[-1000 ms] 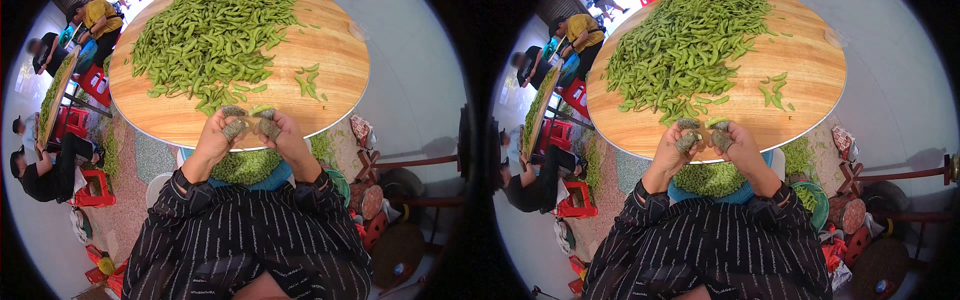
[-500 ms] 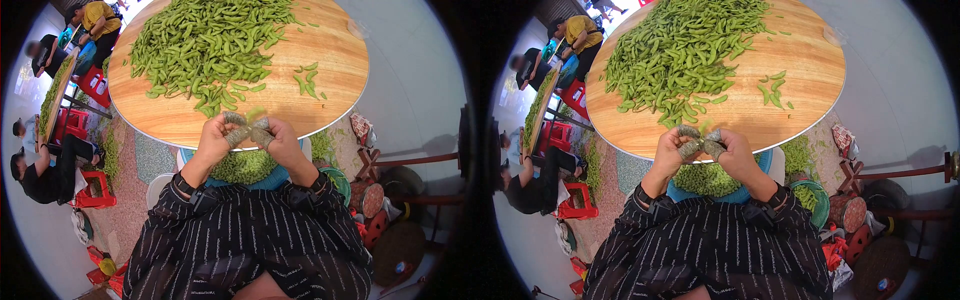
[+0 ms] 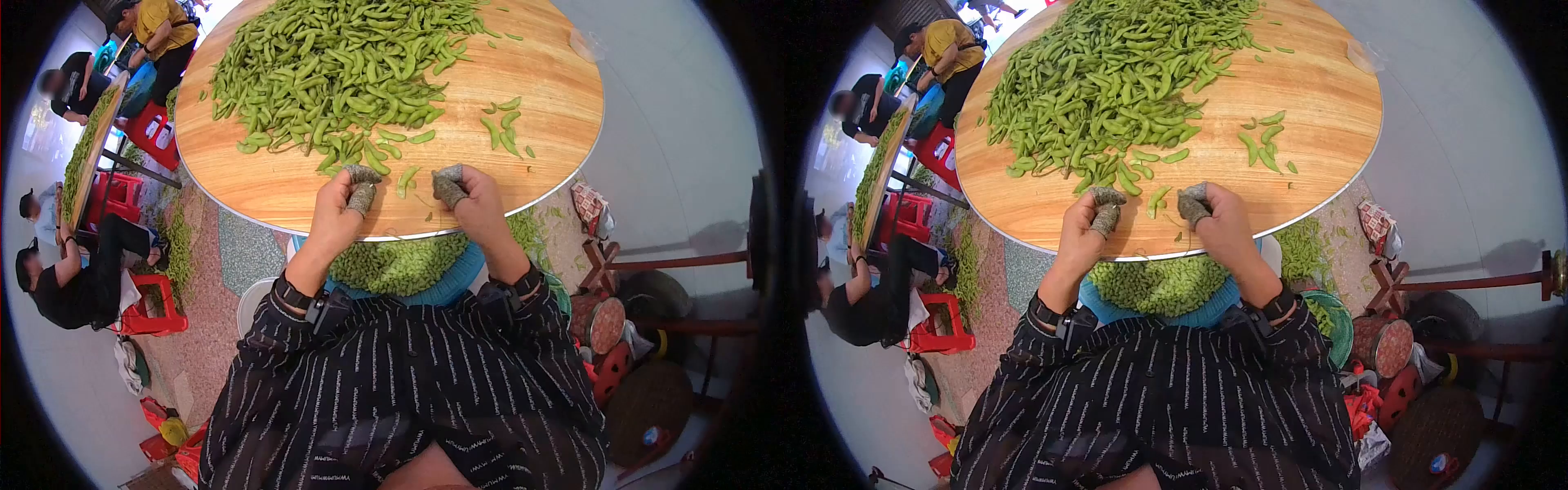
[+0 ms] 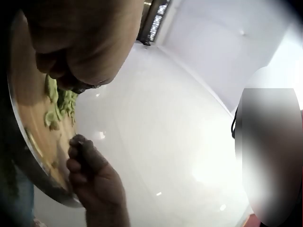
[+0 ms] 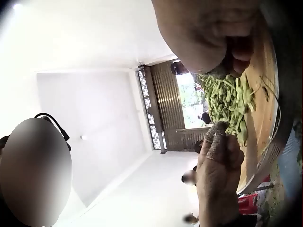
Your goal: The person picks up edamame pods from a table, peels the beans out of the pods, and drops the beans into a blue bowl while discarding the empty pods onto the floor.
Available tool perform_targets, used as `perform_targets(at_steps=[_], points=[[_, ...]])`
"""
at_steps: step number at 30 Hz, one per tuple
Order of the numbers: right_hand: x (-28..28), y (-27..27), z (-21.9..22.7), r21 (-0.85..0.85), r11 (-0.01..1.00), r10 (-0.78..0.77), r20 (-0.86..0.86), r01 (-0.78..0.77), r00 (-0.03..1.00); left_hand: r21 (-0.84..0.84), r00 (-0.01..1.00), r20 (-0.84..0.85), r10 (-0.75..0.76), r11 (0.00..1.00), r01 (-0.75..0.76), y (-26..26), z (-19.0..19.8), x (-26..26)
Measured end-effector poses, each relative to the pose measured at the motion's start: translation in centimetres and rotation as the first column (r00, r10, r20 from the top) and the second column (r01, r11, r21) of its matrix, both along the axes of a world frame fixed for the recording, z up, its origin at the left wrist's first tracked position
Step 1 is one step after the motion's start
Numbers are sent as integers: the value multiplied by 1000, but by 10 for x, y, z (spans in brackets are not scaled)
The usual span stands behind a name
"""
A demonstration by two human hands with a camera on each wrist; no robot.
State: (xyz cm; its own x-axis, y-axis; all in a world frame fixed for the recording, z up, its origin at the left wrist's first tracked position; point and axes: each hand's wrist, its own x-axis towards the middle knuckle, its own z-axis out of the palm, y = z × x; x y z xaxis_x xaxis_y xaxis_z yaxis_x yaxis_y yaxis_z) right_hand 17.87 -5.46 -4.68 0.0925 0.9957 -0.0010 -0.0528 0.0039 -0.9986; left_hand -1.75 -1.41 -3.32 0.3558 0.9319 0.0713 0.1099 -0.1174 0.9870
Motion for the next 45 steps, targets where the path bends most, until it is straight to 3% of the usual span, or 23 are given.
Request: perform_targets(at_steps=[1, 3, 5, 7, 9, 10, 11, 13, 17, 19, 20, 21, 22, 23, 25, 26, 30, 32, 33, 35, 39, 41, 45], points=[[4, 0, -1, 23, 1000, -6, 23, 5, 1000, -2, 1000, 0, 3, 1000, -3, 0, 0, -1], [8, -1, 2, 44, 999, -13, 47, 11, 999, 94, 981, -190, -39, 994, 58, 1, 1, -1], [10, -2, 12, -48, 999, -11, 58, 14, 998, 199, 977, -207, -47, 976, 90, 4, -1, 7], [11, -3, 12, -17, 1000, -6, 93, 8, 996, 302, 973, -224, -55, 945, 124, 5, 5, 19], [11, -4, 13, 18, 1000, -2, 128, -1, 992, 443, 847, -531, -10, 849, 287, 8, 18, 31], [10, -5, 12, 11, 1000, 1, 126, -2, 992, 509, 828, -560, 31, 801, 314, 13, 12, 36], [10, -6, 11, 3, 1000, 2, 124, -3, 992, 512, 828, -560, 32, 799, 315, 16, 14, 40], [10, -9, 7, 8, 1000, 3, 121, -4, 993, 437, 679, -733, 49, 798, 414, 18, 15, 45], [5, -18, 9, 5, 1000, -27, 70, 27, 997, 405, 588, -806, 73, 792, 456, 17, 20, 50], [1, -21, 5, 7, 1000, -23, 13, 23, 1000, 374, 741, -672, 15, 870, 322, 18, 18, 44], [-1, -21, 4, 5, 1000, -18, -42, 18, 999, 375, 739, -673, 12, 868, 327, 18, 15, 42], [-3, -21, 4, 6, 1000, -22, -45, 22, 999, 276, 864, -500, -62, 934, 226, 18, 11, 39], [-5, -21, 5, -62, 995, 60, -256, -78, 965, 146, 951, -295, -98, 978, 147, 18, 7, 36], [-7, -21, 6, -105, 976, 123, -458, -192, 880, 148, 950, -296, -100, 978, 149, 17, 5, 33], [-12, -17, 9, -111, 967, 132, -558, -231, 819, -86, 971, 155, -182, 977, 197, 14, 0, 29], [-15, -15, 10, -115, 955, 135, -650, -272, 748, -85, 972, 153, -180, 977, 195, 11, -2, 27], [-20, -14, 9, -85, 966, 144, -607, -244, 782, -16, 937, 249, -246, 966, 258, 3, 1, 22], [-19, -15, 5, -3, 984, 169, -342, -181, 924, -33, 927, 273, -258, 960, 277, -1, 8, 21], [-22, -17, 9, -5, 983, 170, -340, -182, 925, -66, 930, 263, -255, 957, 281, -3, 12, 19], [-31, -22, 23, 216, 976, -8, 14, 5, 1000, -98, 933, 256, -252, 954, 284, -4, 12, 19], [-27, -24, 30, 137, 990, 32, -32, -27, 999, -162, 936, 316, -158, 963, 217, -4, 8, 19], [-24, -25, 31, 17, 992, 123, -244, -123, 962, -141, 941, 304, -150, 970, 200, -6, 8, 18], [-23, -25, 29, -20, 985, 167, -177, -174, 970, -102, 947, 271, -173, 973, 207, -11, 12, 18]])
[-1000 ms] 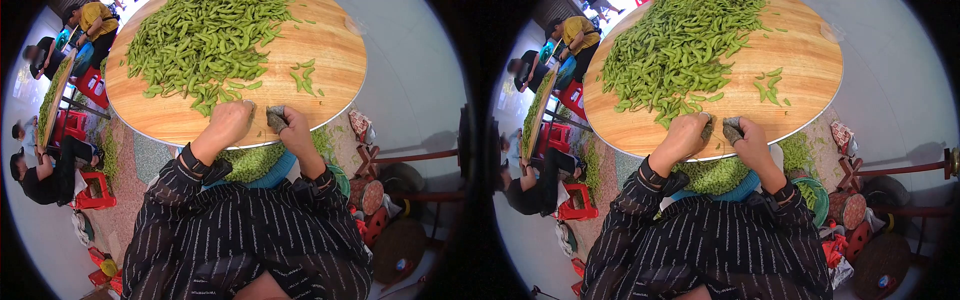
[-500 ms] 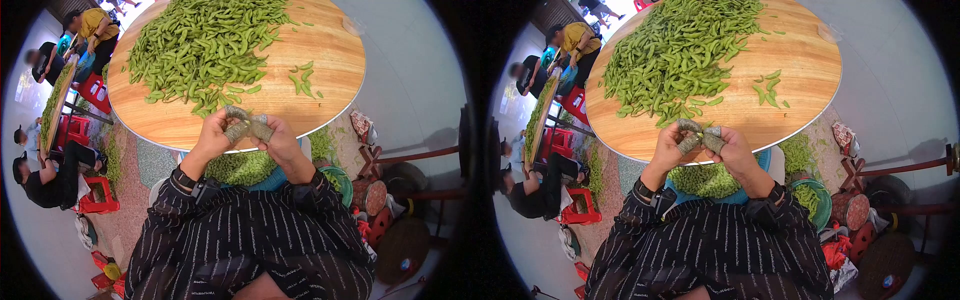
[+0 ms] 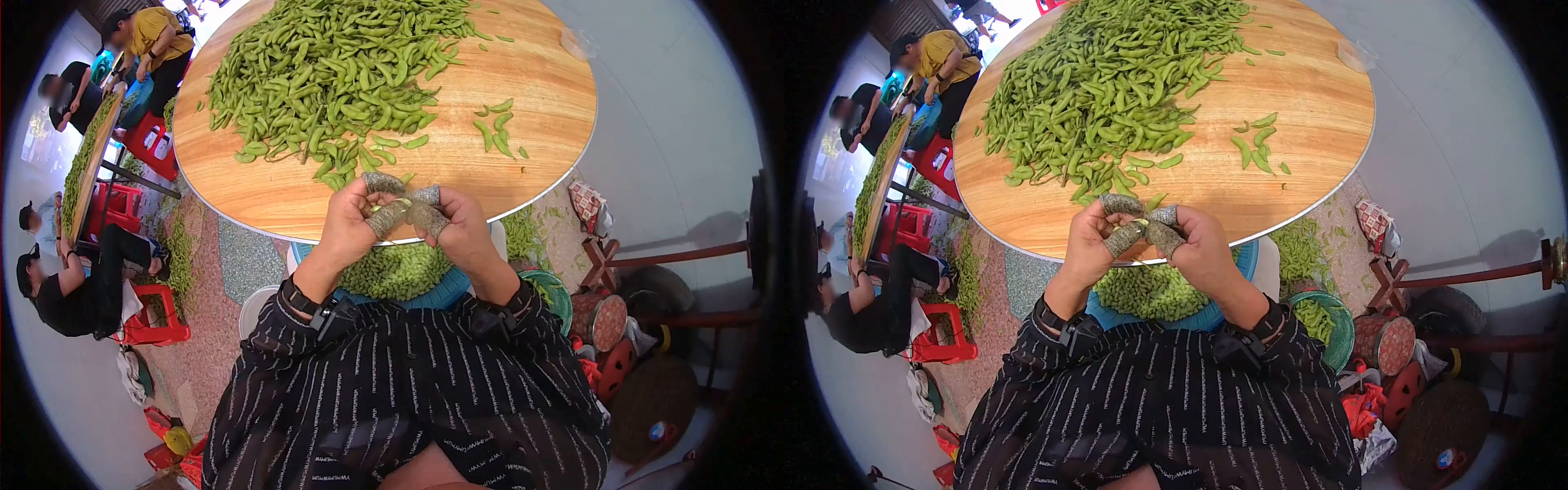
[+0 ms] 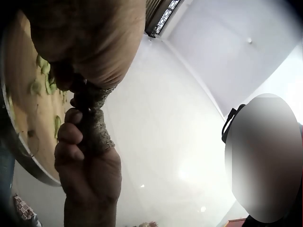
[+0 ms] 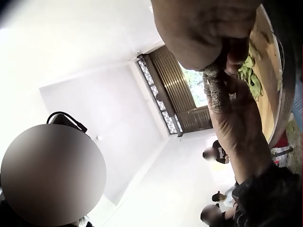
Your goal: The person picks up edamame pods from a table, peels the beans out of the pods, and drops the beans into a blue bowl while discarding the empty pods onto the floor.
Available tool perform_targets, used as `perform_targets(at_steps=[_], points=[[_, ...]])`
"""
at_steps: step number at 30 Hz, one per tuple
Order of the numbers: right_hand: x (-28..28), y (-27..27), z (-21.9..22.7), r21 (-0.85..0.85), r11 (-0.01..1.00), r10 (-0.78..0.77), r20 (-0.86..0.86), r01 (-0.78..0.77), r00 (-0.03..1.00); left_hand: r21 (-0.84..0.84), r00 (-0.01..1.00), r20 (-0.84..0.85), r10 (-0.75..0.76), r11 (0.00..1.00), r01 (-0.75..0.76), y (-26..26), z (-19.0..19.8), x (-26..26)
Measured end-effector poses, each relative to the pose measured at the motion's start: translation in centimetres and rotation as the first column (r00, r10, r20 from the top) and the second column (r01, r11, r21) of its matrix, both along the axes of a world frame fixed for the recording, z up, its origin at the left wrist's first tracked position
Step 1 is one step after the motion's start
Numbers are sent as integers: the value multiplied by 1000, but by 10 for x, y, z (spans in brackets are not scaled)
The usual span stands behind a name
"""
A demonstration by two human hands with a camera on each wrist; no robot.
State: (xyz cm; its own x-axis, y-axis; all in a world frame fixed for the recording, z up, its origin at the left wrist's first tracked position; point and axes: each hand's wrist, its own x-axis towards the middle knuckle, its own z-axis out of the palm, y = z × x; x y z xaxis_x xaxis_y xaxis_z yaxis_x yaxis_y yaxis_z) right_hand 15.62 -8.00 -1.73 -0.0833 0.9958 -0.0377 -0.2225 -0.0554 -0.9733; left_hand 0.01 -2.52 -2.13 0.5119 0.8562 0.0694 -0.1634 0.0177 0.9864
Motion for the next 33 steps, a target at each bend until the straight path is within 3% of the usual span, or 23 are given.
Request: perform_targets(at_steps=[2, 6, 9, 10, 11, 12, 14, 15, 17, 21, 23, 24, 26, 27, 30, 31, 32, 33], points=[[-1, 1, -1, 58, 998, -27, 34, 25, 999, 43, 1000, -20, -3, 999, 4, 0, 2, 1], [1, 1, -3, 32, 999, -20, 31, 19, 999, -67, 996, -58, -70, 996, 66, -1, 3, -3], [-2, 1, -5, -12, 999, 38, -104, -39, 994, 53, 991, -136, -11, 998, 19, -4, 0, -4], [-7, -1, -4, 122, 991, -79, 139, 62, 987, 167, 983, -180, 30, 986, 1, -5, -2, -4], [-10, -2, -3, 275, 953, -223, 354, 126, 908, 280, 973, -219, 75, 960, -10, -6, -4, -3], [-10, -2, -2, 276, 954, -218, 354, 121, 910, 281, 972, -219, 80, 960, -15, -7, -7, -3], [-7, -2, -1, 449, 893, -339, 607, 42, 719, 449, 944, -275, 183, 892, -42, -8, -13, -2], [-7, -2, -1, 450, 892, -339, 608, 41, 718, 450, 944, -273, 184, 892, -43, -9, -16, 1], [-6, 0, -2, 363, 931, -222, 511, 25, 830, 296, 973, -128, 192, 944, -147, -10, -19, 4], [20, 9, -3, 243, 966, -171, 333, 91, 927, 370, 960, -172, 222, 918, -146, -13, -13, -11], [37, 19, -3, 286, 958, -215, 661, 24, 719, 487, 949, -314, 27, 863, 136, -25, -4, -21], [37, 23, -5, 286, 958, -214, 661, 22, 719, 486, 949, -314, 29, 863, 135, -27, -6, -21], [30, 31, -9, 473, 869, -330, 772, -144, 543, 645, 926, -326, -188, 672, 363, -30, -10, -19], [22, 33, -10, 473, 869, -328, 771, -147, 546, 671, 909, -368, -195, 621, 405, -31, -8, -19], [6, 38, -11, 531, 806, -328, 768, -262, 550, 711, 898, -360, -252, 550, 439, -26, 4, -17], [6, 40, -13, 489, 798, -285, 821, -351, 495, 711, 898, -363, -248, 549, 439, -24, 4, -16], [7, 41, -14, 438, 786, -245, 868, -435, 432, 704, 920, -336, -203, 595, 388, -22, 4, -16], [12, 41, -13, 440, 785, -245, 867, -435, 434, 694, 938, -311, -156, 637, 336, -19, 4, -15]])
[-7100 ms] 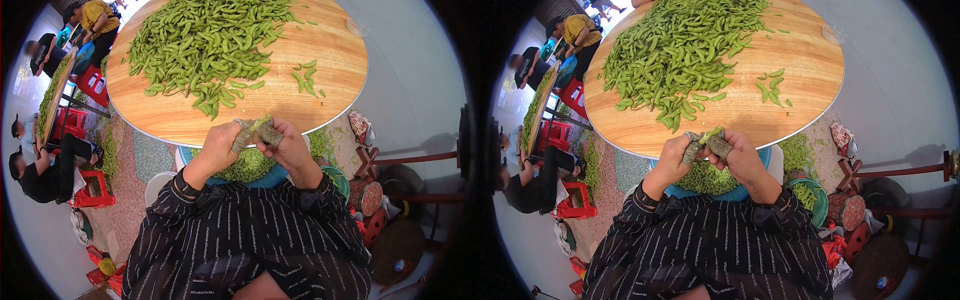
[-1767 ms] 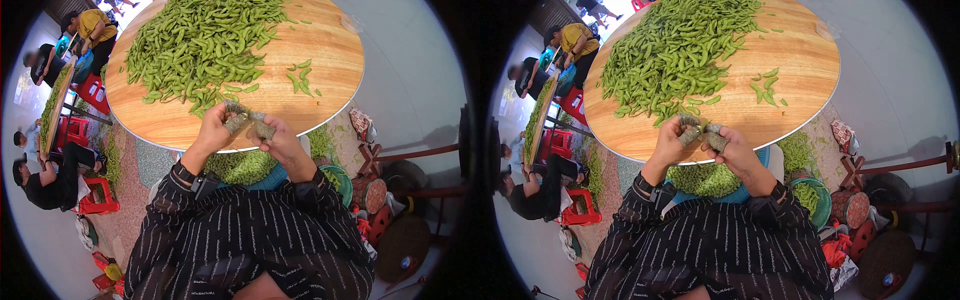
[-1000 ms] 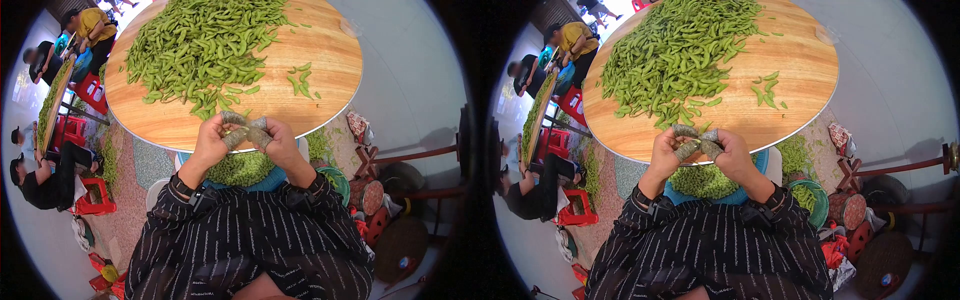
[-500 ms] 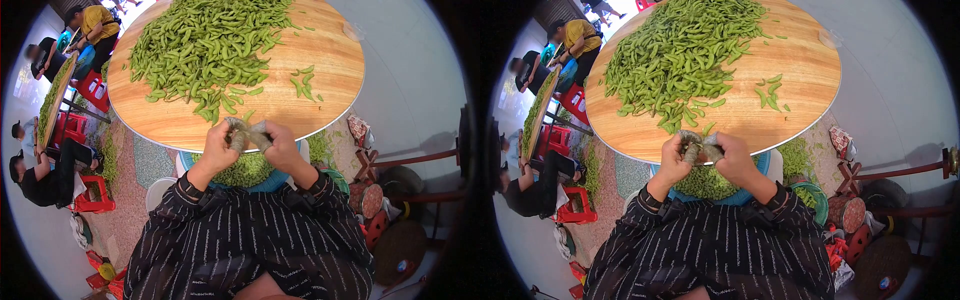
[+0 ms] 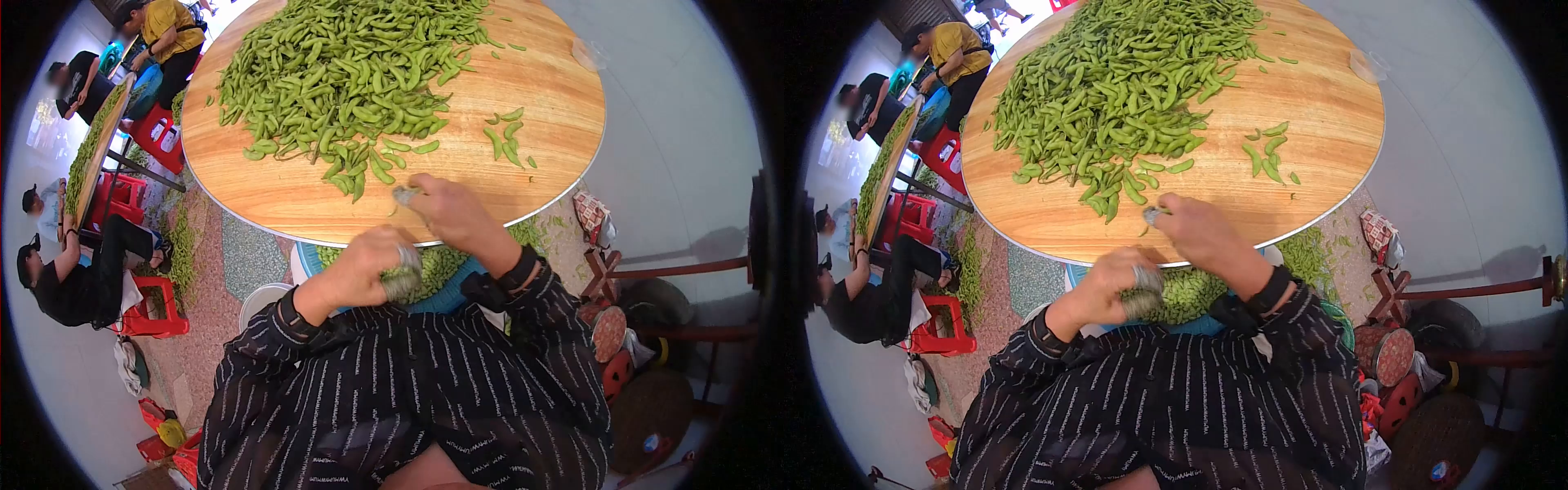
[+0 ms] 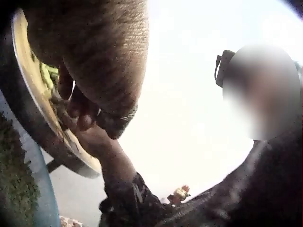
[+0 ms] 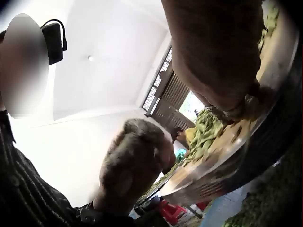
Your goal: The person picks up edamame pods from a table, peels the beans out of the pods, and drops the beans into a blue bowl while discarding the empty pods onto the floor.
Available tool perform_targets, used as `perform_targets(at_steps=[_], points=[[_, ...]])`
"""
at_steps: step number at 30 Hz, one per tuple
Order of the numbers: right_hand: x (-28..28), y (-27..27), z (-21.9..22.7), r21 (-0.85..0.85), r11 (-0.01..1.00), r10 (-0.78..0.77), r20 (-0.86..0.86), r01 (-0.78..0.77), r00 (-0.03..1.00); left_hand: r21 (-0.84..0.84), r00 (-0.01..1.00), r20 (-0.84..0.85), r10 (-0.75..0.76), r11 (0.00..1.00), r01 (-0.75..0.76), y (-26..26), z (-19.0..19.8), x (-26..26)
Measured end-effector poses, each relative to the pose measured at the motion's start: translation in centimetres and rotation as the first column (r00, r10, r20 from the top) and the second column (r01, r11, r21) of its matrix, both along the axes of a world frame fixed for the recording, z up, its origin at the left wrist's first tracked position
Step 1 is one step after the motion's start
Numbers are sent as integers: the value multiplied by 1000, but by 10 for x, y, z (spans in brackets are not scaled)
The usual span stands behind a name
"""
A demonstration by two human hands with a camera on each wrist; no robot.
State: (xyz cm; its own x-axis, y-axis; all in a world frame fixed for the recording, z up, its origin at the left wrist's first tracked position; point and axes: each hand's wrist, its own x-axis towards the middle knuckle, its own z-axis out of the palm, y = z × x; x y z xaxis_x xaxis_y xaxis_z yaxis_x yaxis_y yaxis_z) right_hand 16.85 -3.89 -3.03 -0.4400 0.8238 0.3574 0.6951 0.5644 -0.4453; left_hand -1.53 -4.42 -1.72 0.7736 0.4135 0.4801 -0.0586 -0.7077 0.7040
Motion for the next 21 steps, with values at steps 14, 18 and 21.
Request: perform_targets(at_steps=[14, 18, 21], points=[[67, -39, 11, -189, 880, -475, -394, 437, 787, 453, 620, -407, 671, 737, -501, 74, -7, 18], [27, -48, 11, -501, 843, -517, -656, 194, 550, 46, 744, -266, 613, 779, -626, 77, -20, -3], [4, -41, 11, -584, 811, -503, -734, -45, 456, -644, 862, -138, 487, 617, -452, 66, -6, -15]])
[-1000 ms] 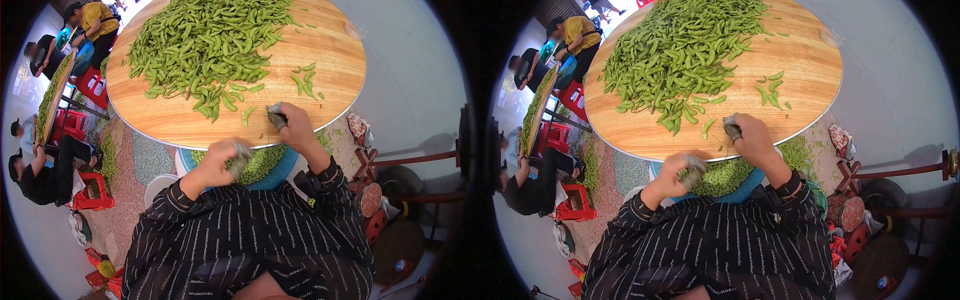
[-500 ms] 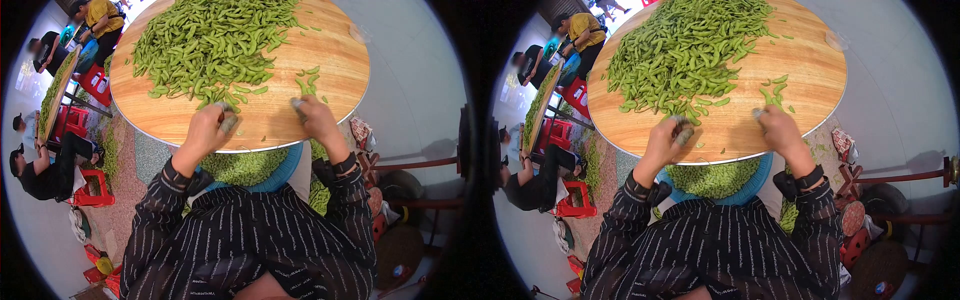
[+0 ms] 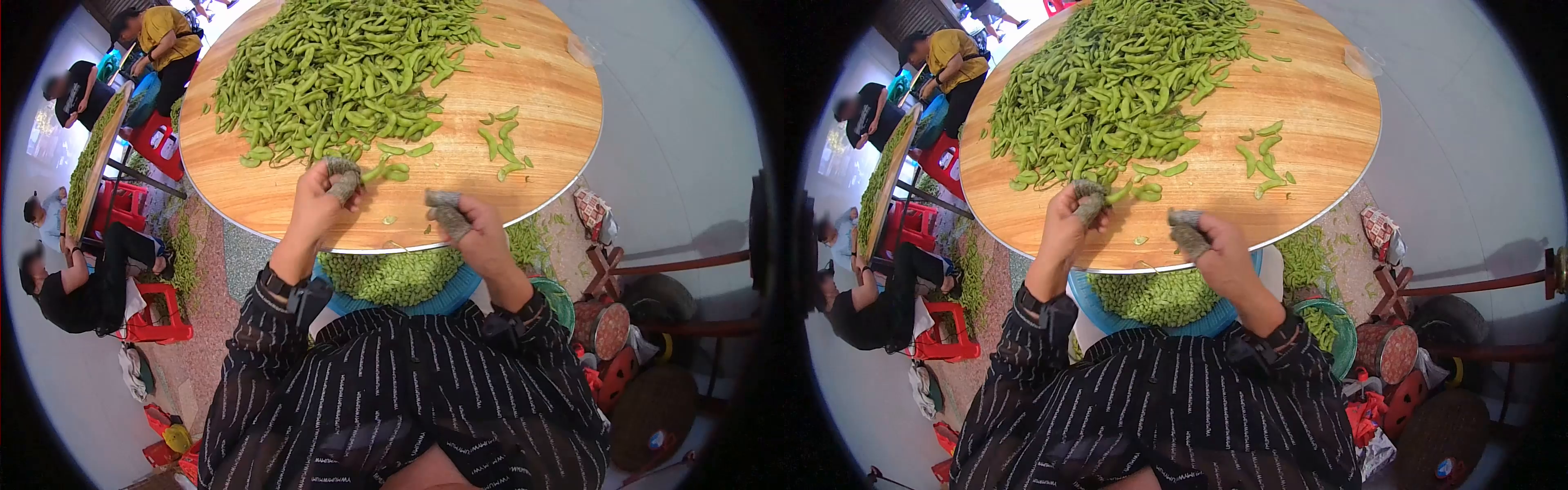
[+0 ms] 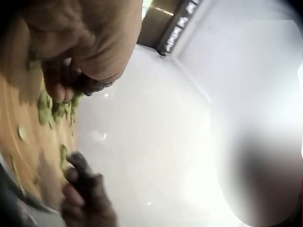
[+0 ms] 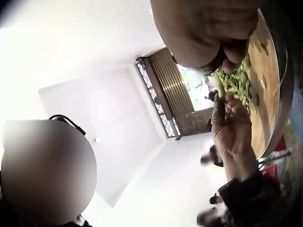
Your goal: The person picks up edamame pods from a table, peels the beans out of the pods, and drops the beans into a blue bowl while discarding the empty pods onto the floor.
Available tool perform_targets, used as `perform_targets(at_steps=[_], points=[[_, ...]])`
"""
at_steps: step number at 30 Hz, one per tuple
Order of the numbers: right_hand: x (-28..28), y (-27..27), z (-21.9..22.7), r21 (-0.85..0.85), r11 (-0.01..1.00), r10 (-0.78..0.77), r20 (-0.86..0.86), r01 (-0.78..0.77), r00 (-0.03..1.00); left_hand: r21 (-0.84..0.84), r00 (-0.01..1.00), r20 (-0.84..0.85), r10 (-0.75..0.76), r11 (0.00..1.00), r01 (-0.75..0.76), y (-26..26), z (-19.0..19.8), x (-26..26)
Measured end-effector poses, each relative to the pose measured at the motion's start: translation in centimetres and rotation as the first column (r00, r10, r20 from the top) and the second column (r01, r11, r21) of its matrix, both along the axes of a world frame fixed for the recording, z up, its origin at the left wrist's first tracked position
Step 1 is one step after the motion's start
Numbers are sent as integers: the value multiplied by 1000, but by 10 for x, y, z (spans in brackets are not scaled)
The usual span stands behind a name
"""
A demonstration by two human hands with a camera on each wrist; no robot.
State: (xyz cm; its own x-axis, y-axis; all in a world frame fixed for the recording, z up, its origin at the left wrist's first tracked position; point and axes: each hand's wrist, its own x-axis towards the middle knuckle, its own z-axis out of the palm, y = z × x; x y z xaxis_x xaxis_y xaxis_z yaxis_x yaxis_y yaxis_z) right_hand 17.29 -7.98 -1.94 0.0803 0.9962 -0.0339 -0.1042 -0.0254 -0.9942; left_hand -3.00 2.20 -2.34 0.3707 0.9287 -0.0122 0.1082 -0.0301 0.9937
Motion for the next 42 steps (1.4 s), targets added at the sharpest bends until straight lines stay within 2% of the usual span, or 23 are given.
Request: perform_targets(at_steps=[2, 3, 4, 7, 10, 17, 23, 25, 26, 27, 28, 29, 30, 32, 33, 34, 35, 36, 37, 38, 39, 41, 42], points=[[-10, 5, -1, -28, 996, 85, -97, -88, 992, -244, 917, 397, 44, 968, 59, -19, 7, 2], [-15, 8, -1, -17, 989, 142, -215, -149, 966, -237, 890, 456, 22, 967, 97, -27, 9, 4], [-18, 9, -1, 0, 978, 196, -328, -207, 924, -238, 889, 456, 26, 967, 94, -34, 13, 6], [-23, 10, 7, 23, 980, 190, -429, -200, 883, -254, 851, 525, -4, 954, 161, -46, 16, 6], [-22, 7, 12, 33, 976, 207, -446, -215, 871, -250, 863, 505, -24, 953, 173, -50, 16, 8], [-22, 4, 15, 132, 964, 264, -337, -232, 904, -271, 845, 535, -12, 945, 185, -54, 19, 10], [-26, 6, 8, 99, 988, 135, -237, -115, 962, -272, 805, 587, -91, 914, 302, -54, 13, 10], [-26, 8, 8, 75, 989, 150, -400, -131, 904, -234, 932, 351, -86, 956, 177, -53, 16, 12], [-25, 7, 9, 72, 989, 148, -401, -130, 904, -236, 932, 352, -86, 955, 178, -55, 21, 14], [-23, 6, 11, 91, 988, 149, -341, -125, 928, 145, 992, -16, -122, 982, 123, -57, 29, 16], [-22, 6, 12, 113, 986, 150, -281, -122, 948, 499, 930, -367, 2, 844, 195, -58, 34, 17], [-21, 7, 14, 114, 986, 152, -282, -124, 948, 703, 884, -458, 88, 645, 300, -51, 28, 17], [-19, 7, 15, 101, 979, 200, -305, -177, 931, 702, 884, -459, 88, 645, 300, -51, 27, 15], [-17, 8, 14, 92, 970, 244, -328, -226, 913, 625, 742, -661, 115, 631, 459, -51, 26, 14], [-16, 9, 10, 118, 967, 255, -340, -227, 905, 627, 742, -661, 115, 627, 462, -50, 19, 15], [-17, 8, 7, 140, 963, 266, -355, -230, 896, 529, 873, -481, -83, 766, 365, -50, 7, 16], [-18, 8, 5, 139, 964, 264, -357, -228, 896, 378, 946, -232, -227, 875, 303, -51, 0, 17], [-21, 7, 3, 129, 974, 223, -365, -188, 904, 376, 945, -233, -228, 876, 304, -54, 0, 20], [-23, 8, 2, 120, 981, 184, -371, -150, 910, 282, 966, -29, -258, 925, 256, -57, 2, 23], [-22, 9, 0, 120, 981, 185, -372, -150, 910, 174, 950, 177, -257, 958, 227, -60, 3, 25], [-20, 10, -3, 173, 972, 207, -321, -158, 924, 174, 950, 177, -257, 958, 227, -62, 2, 27], [-19, 12, -5, 226, 960, 224, -271, -164, 936, -217, 824, 537, -179, 915, 340, -64, -1, 28], [-19, 13, -5, 267, 951, 225, -250, -156, 942, -216, 824, 536, -182, 914, 342, -63, -1, 28]])
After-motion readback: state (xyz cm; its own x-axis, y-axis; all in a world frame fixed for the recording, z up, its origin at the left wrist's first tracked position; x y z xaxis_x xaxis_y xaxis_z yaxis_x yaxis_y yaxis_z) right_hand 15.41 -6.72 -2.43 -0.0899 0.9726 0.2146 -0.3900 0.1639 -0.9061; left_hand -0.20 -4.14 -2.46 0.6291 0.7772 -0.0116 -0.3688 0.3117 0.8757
